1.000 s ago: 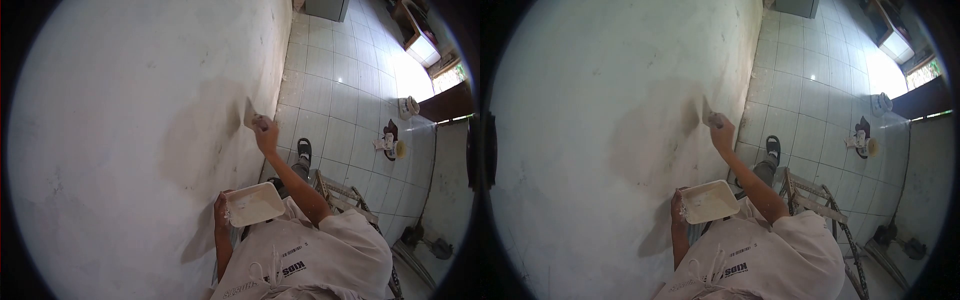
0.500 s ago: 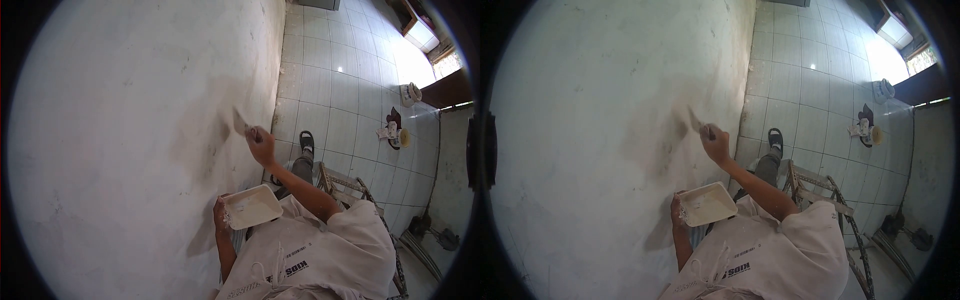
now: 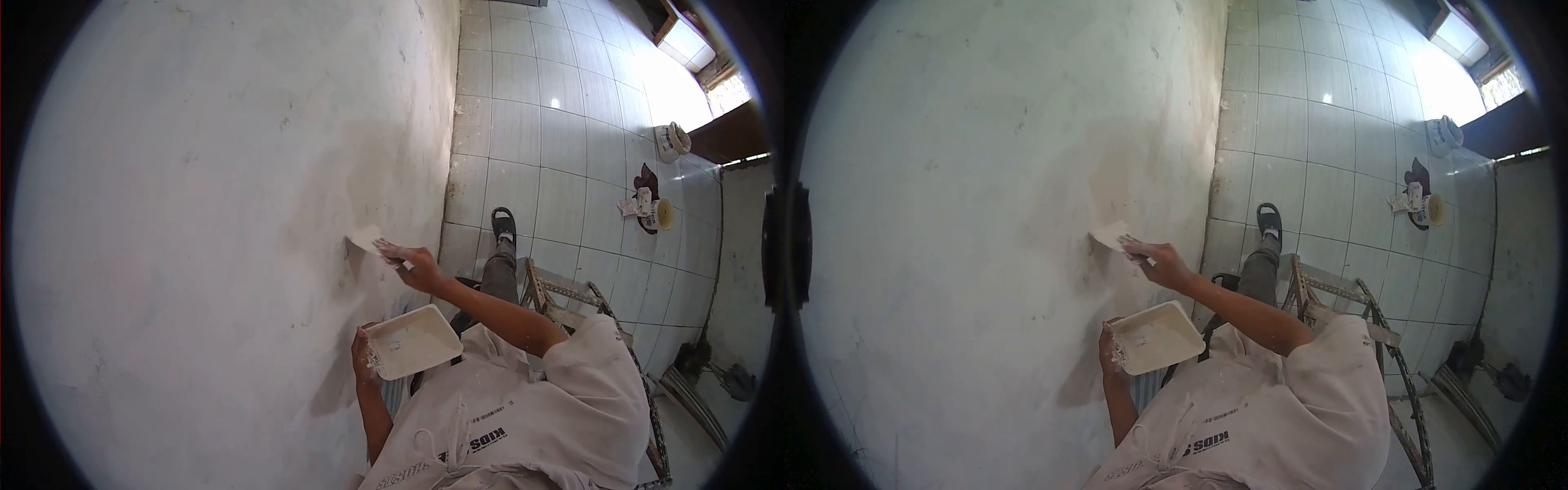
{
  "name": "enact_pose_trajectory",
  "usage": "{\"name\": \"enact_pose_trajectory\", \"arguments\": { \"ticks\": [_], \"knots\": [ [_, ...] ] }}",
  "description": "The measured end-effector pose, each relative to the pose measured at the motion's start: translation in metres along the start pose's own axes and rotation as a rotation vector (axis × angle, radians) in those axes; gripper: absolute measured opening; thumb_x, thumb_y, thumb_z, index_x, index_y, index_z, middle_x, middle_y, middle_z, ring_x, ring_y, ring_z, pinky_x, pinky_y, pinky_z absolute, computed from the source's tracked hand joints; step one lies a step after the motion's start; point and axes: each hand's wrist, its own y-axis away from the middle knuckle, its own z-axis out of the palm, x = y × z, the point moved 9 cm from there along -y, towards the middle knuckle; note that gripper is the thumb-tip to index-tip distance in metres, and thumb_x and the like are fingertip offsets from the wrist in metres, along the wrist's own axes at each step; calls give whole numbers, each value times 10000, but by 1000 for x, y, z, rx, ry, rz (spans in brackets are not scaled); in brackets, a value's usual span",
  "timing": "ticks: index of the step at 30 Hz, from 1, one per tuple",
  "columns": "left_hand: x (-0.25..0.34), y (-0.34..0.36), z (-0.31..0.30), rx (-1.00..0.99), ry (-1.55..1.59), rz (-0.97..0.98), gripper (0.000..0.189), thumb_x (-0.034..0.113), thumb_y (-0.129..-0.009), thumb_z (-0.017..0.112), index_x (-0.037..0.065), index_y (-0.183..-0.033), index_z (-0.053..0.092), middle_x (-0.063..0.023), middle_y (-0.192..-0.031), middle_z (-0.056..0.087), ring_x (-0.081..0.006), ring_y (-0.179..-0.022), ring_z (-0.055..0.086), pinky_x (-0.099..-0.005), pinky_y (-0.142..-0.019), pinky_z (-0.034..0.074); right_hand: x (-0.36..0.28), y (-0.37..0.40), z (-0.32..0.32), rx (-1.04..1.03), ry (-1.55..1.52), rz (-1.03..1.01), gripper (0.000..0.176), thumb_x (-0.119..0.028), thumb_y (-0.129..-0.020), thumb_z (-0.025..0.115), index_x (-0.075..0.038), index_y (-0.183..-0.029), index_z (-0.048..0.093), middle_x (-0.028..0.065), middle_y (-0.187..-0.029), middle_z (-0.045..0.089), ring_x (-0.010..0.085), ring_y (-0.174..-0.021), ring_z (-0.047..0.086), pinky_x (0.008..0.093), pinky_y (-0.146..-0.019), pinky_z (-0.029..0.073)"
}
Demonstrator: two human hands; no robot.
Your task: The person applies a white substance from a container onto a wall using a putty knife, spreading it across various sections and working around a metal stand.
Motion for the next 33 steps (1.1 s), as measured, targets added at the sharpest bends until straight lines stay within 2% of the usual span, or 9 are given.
{"name": "enact_pose_trajectory", "arguments": {
  "ticks": [2, 4, 7, 10, 16, 20, 25, 28, 33],
  "knots": [
    [-8, -4, 0, -35, -2, 8, 436, 425, -939, 483, 11, -1057, 557, -95, -934, 603, -201, -846, 598, -336, -783, 503, 13, 5, -7, -15, -3, 27, 353, 60, -805, 602, -15, -1149, 573, 159, -1110, 632, 272, -928, 666, 324, -835, 519],
    [-10, -4, 2, -36, 25, -8, 436, 425, -938, 484, 11, -1056, 557, -95, -934, 603, -201, -848, 599, -336, -781, 504, 31, -14, -33, 168, 187, 294, 354, 47, -820, 580, -24, -1167, 569, 156, -1111, 631, 283, -922, 664, 323, -795, 522],
    [-12, -2, 2, -27, 55, -25, 439, 426, -939, 481, 10, -1057, 556, -96, -934, 604, -201, -850, 599, -337, -777, 505, 44, -42, -35, 393, 64, 197, 361, 50, -824, 549, -33, -1175, 568, 166, -1094, 635, 298, -927, 657, 334, -773, 518],
    [-13, -4, -1, -19, 37, -22, 446, 428, -940, 477, 6, -1059, 556, -97, -935, 604, -201, -850, 599, -337, -772, 506, 50, -32, 12, 139, 38, 258, 386, 78, -810, 532, -25, -1181, 559, 172, -1127, 619, 312, -985, 633, 343, -800, 514],
    [-13, -3, -4, -7, -20, -14, 491, 481, -920, 485, 16, -1066, 549, -97, -932, 596, -209, -853, 596, -352, -765, 514, 7, 25, 32, -44, -20, 106, 423, 108, -799, 520, -13, -1204, 536, 194, -1219, 565, 323, -1116, 561, 323, -907, 478],
    [-9, -3, -1, 3, -19, -12, 475, 463, -931, 474, 14, -1064, 548, -102, -929, 599, -207, -849, 601, -345, -759, 521, 13, 32, 9, -39, -84, 178, 425, 96, -818, 513, -21, -1226, 532, 206, -1211, 566, 321, -1126, 555, 320, -935, 461],
    [-11, -4, -1, -13, 2, -2, 449, 430, -947, 460, 9, -1063, 561, -87, -934, 599, -194, -860, 588, -333, -785, 496, 52, -3, -24, 281, -77, 512, 415, 70, -855, 488, 2, -1265, 499, 216, -1182, 575, 309, -1135, 550, 330, -962, 442],
    [-7, 0, 1, -6, 1, 19, 452, 432, -946, 461, 8, -1067, 560, -86, -939, 598, -193, -860, 588, -333, -783, 496, 52, -19, 6, 212, 14, 260, 425, 72, -851, 484, 15, -1272, 478, 226, -1199, 558, 318, -1145, 541, 335, -987, 422],
    [-2, 1, 3, 21, -5, 48, 462, 438, -943, 465, 4, -1072, 556, -89, -944, 596, -194, -859, 588, -334, -777, 497, 15, 26, 38, 65, 12, 128, 476, 97, -829, 466, 8, -1297, 447, 210, -1266, 517, 321, -1177, 511, 344, -1021, 400]
  ]
}}
